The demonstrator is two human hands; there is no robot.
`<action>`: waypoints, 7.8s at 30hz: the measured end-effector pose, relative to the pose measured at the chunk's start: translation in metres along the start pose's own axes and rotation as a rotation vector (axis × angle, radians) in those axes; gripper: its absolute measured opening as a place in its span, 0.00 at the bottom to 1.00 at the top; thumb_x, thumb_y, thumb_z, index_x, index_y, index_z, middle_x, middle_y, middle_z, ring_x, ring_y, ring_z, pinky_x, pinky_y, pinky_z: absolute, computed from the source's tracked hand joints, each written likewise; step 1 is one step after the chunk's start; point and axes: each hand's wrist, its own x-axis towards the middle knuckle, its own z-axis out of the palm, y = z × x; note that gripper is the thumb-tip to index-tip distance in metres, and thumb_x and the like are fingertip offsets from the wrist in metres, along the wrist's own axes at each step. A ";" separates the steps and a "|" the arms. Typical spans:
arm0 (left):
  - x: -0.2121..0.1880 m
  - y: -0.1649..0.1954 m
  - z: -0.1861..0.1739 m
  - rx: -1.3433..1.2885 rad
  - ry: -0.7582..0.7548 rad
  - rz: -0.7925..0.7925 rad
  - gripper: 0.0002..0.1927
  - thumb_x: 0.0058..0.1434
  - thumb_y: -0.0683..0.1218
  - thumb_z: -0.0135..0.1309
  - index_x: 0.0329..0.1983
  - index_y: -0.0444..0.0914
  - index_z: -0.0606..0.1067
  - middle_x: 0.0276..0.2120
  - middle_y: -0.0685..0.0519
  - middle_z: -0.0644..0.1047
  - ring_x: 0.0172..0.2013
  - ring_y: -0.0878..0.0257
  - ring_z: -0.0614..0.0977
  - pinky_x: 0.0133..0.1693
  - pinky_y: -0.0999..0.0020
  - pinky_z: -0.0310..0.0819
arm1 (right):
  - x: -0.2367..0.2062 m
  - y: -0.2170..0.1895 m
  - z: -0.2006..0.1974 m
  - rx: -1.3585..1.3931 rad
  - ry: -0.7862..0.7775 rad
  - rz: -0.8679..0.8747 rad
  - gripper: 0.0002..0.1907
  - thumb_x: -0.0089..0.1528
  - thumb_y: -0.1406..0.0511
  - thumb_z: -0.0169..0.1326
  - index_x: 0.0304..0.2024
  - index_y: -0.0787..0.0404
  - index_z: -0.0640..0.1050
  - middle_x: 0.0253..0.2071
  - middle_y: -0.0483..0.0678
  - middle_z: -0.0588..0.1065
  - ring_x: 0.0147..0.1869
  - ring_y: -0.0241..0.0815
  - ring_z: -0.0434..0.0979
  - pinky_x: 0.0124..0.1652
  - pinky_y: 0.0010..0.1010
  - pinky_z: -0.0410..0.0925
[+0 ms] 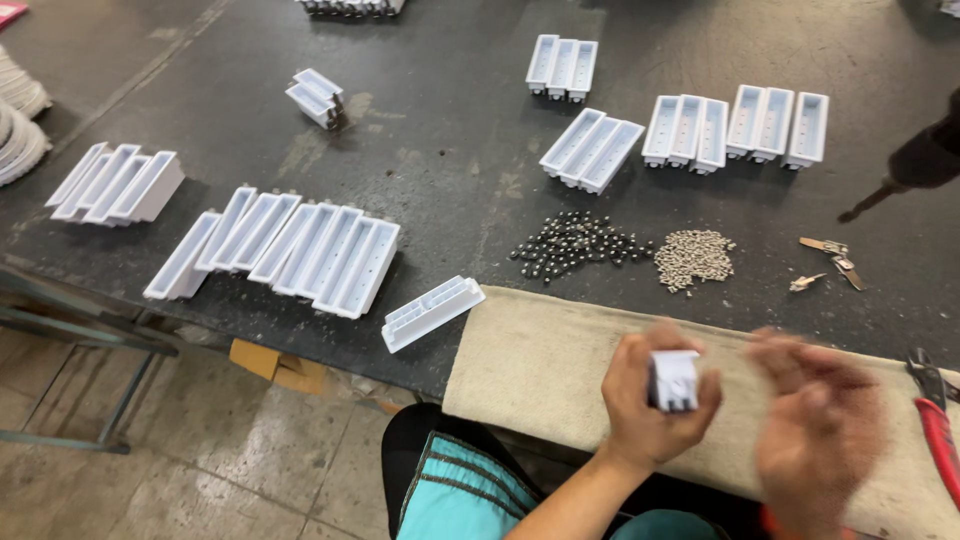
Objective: The person assembles small white plastic housings by inserting metal components and fastening them with a green power screwdriver. They repeatedly pick up housings, place metal parts inside, and drive screws to secure them, then set the finished units aside.
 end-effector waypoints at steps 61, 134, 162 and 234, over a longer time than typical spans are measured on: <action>0.011 -0.006 0.014 0.187 -0.147 0.055 0.25 0.47 0.47 0.73 0.42 0.40 0.71 0.31 0.51 0.74 0.30 0.55 0.78 0.32 0.61 0.72 | 0.095 -0.115 0.048 0.054 -0.246 -0.033 0.21 0.68 0.61 0.58 0.55 0.67 0.68 0.34 0.56 0.73 0.34 0.45 0.77 0.38 0.35 0.74; -0.005 -0.013 0.003 -0.016 -0.235 0.271 0.33 0.65 0.50 0.57 0.71 0.42 0.59 0.51 0.46 0.79 0.43 0.52 0.83 0.42 0.60 0.77 | -0.013 -0.059 0.042 -1.061 -0.201 -0.306 0.16 0.56 0.71 0.65 0.47 0.61 0.83 0.43 0.47 0.77 0.43 0.42 0.76 0.44 0.33 0.70; -0.007 -0.018 0.005 0.109 -0.244 0.297 0.29 0.69 0.59 0.61 0.64 0.45 0.62 0.47 0.47 0.81 0.43 0.52 0.87 0.39 0.63 0.82 | -0.023 -0.050 0.014 -0.790 -0.289 -0.171 0.12 0.58 0.71 0.61 0.45 0.61 0.80 0.50 0.54 0.76 0.50 0.43 0.81 0.48 0.30 0.76; -0.009 -0.019 0.009 0.099 -0.225 0.295 0.34 0.65 0.59 0.64 0.67 0.46 0.62 0.47 0.50 0.79 0.41 0.57 0.84 0.42 0.61 0.81 | 0.050 -0.096 0.029 -0.972 -0.689 0.151 0.09 0.53 0.70 0.64 0.37 0.60 0.81 0.36 0.47 0.77 0.37 0.42 0.80 0.36 0.30 0.73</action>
